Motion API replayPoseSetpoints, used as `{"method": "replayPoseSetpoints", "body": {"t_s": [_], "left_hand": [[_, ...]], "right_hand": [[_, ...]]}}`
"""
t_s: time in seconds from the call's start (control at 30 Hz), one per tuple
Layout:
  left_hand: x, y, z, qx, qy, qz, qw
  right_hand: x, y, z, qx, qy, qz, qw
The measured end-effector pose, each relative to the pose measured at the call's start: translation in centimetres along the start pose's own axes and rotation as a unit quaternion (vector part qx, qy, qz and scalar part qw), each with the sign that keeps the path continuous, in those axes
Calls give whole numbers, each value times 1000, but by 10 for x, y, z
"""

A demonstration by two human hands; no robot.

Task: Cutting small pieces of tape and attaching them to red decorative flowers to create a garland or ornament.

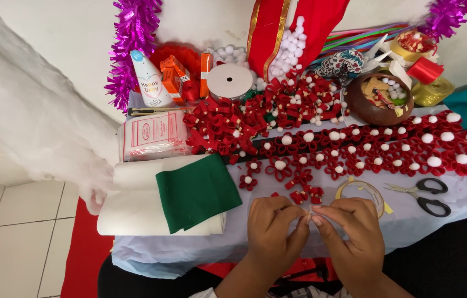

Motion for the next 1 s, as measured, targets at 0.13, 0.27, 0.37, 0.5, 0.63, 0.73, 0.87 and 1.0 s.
{"method": "replayPoseSetpoints", "body": {"t_s": [0.13, 0.27, 0.37, 0.5, 0.63, 0.73, 0.87, 1.0], "left_hand": [[1, -1, 0, -4, 1, 4, 1000], [2, -3, 0, -6, -9, 7, 1000], [5, -5, 1, -10, -16, 4, 1000], [5, -4, 1, -4, -16, 2, 1000], [5, -4, 0, -4, -19, -6, 1000], [6, -5, 0, -9, -25, -8, 1000], [8, -6, 2, -5, -29, -9, 1000], [8, -6, 2, 0, -28, -10, 1000]], "right_hand": [[1, 1, -1, 1, -9, -8, 1000], [1, 3, -2, 4, -18, -2, 1000], [1, 5, -3, 1, -25, -1, 1000], [1, 5, -4, -8, -28, 3, 1000], [2, 6, -6, -11, -35, 15, 999], [1, 6, -6, -15, -32, 24, 999], [1, 7, -6, -18, -28, 17, 999], [1, 9, -6, -9, -31, 7, 999]]}}
Point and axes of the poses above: each hand's wrist, its own z-axis away from the middle knuckle, its own x-axis out of the palm, y = z × x, the point moved 9 cm from there along -z, towards the middle knuckle, and after that the axes turned 2 degrees about -x, right-handed, at the moved point
